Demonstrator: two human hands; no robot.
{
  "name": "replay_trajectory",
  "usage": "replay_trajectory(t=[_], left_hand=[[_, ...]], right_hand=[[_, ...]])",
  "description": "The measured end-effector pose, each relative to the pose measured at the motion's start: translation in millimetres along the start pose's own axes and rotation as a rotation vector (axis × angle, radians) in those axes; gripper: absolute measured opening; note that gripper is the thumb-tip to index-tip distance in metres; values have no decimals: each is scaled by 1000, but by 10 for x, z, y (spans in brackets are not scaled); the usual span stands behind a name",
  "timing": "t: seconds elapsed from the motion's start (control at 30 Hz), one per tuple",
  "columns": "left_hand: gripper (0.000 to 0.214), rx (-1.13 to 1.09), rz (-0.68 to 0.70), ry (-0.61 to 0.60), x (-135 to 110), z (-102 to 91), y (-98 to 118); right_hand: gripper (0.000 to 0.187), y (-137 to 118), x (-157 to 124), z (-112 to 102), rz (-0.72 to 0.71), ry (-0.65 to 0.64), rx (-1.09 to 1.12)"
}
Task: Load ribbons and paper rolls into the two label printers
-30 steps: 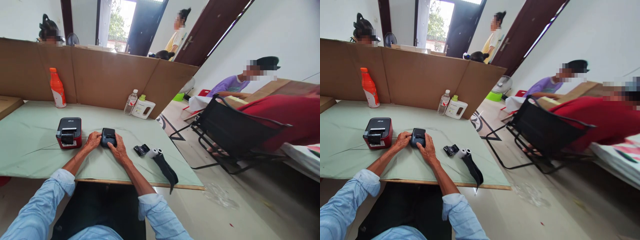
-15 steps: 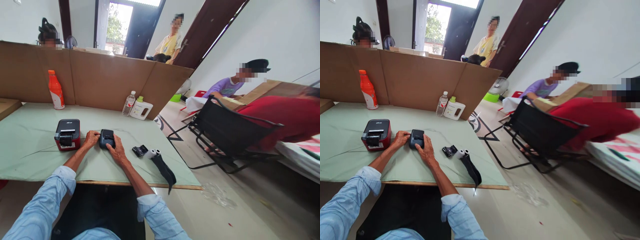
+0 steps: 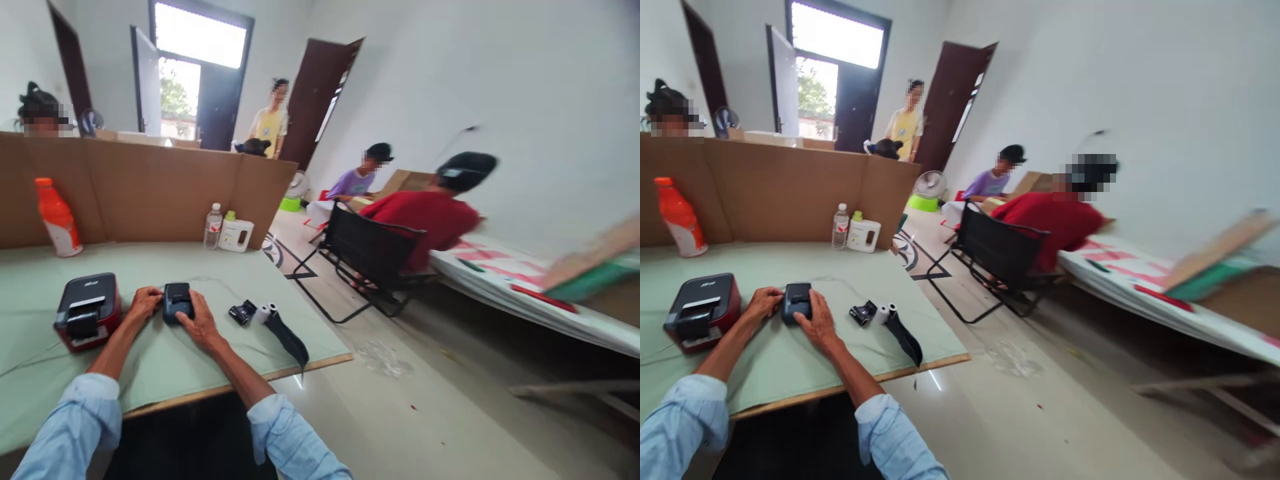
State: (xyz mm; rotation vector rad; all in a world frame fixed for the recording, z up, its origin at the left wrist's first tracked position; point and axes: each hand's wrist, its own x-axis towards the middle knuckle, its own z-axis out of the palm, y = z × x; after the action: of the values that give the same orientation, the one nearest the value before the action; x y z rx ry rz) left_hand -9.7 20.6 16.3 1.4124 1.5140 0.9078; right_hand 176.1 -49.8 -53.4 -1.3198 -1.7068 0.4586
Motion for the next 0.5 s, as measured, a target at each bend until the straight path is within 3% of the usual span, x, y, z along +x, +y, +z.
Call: replay_trajectory(t=[0.23, 0.5], left_hand=[[22, -30, 2, -32, 49, -63, 123], [36, -98, -15, -64, 113, -92, 115]], right_hand=[[91, -95, 176, -63, 42, -47, 11], [92, -233, 175, -163, 45, -72, 22]])
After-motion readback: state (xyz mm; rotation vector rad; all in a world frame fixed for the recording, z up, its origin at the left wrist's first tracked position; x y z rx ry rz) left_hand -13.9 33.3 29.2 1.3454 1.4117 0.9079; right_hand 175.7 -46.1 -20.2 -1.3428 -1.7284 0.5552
